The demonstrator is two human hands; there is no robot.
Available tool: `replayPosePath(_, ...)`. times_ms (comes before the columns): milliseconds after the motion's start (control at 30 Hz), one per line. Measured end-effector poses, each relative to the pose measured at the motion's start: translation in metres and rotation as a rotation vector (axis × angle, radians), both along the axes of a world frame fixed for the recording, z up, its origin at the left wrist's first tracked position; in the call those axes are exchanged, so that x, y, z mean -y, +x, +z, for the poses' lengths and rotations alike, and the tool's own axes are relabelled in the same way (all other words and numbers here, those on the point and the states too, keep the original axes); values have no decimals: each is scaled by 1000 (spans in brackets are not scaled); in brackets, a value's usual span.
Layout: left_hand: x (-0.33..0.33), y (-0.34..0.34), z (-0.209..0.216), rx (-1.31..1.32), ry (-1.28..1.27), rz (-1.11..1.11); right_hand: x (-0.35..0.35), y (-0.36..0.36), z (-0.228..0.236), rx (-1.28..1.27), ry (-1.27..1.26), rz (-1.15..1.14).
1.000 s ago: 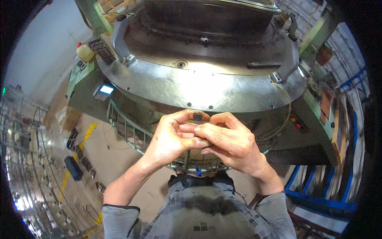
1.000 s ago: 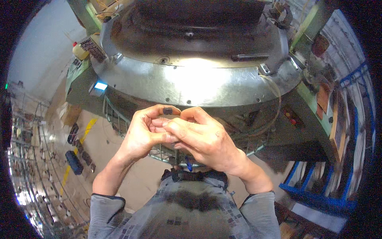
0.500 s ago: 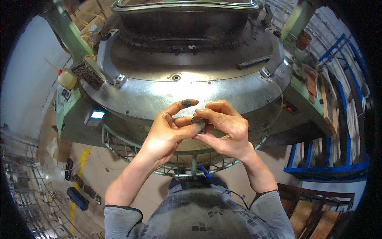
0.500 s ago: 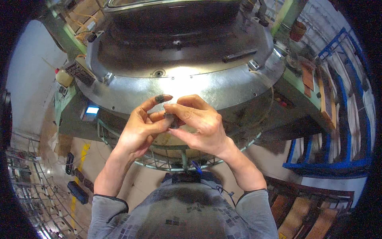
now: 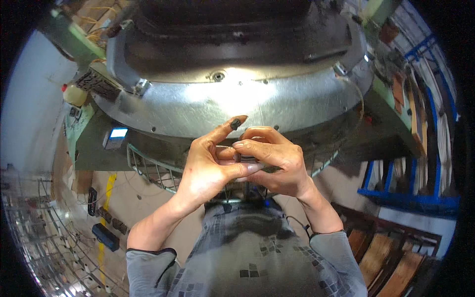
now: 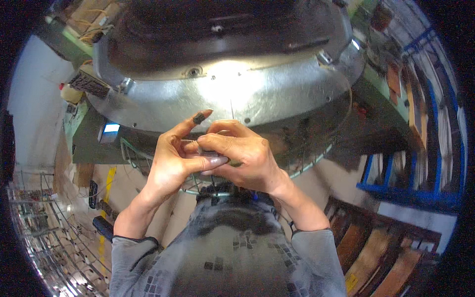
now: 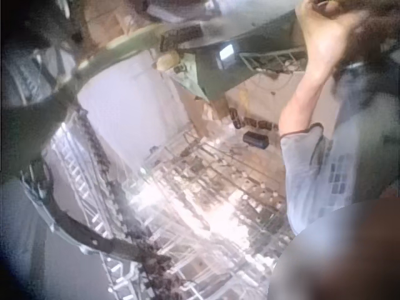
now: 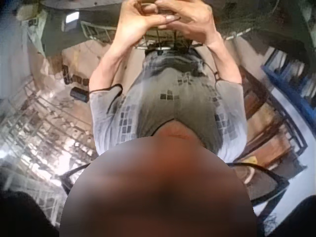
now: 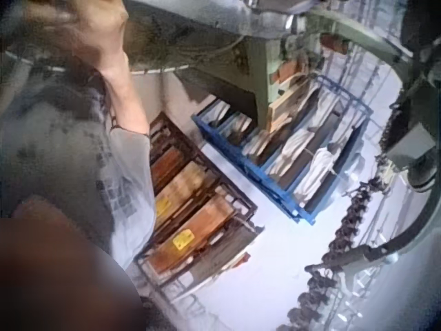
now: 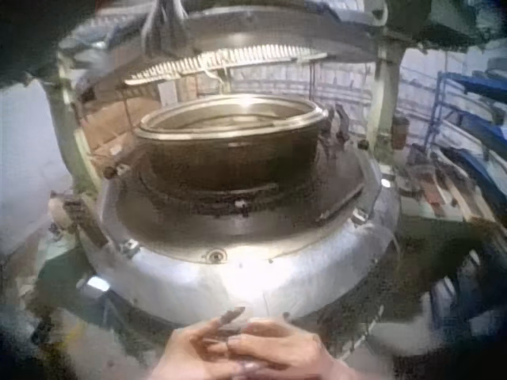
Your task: The person repeatedly picks small metal pieces from a wooden tray and places them into slots around the rim of a large circular metal machine. The person handles the pieces one at a time, inserting them into the machine's edge throughout the clip.
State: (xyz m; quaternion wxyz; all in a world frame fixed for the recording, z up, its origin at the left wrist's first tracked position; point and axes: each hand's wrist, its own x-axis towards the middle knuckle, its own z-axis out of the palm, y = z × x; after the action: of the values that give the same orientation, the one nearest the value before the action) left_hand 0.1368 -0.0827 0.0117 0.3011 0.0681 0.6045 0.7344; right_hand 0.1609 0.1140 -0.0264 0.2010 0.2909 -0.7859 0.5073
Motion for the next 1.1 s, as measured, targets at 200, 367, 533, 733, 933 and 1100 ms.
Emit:
replayPosePath(200,6,15,-29,-4,34,-77,11,31,-32,100,31,-20)
replayPosePath(367,24,26,-47,-136,-157,-274,18,58,-55,217,-12,-44)
replayPosePath(533,28,25,-62,183,77,-261,29,72,-65,191,-79,-98)
replayPosePath(733,30,28,-76,215,29,-284,31,79,-68,178,-116,-111)
replayPosePath(933,20,36,-82,258,72,-160,27,75,-80,153,-113,-103)
replayPosePath(1100,14,41,-87,269,45,-105,27,79,-87,245,-187,-123)
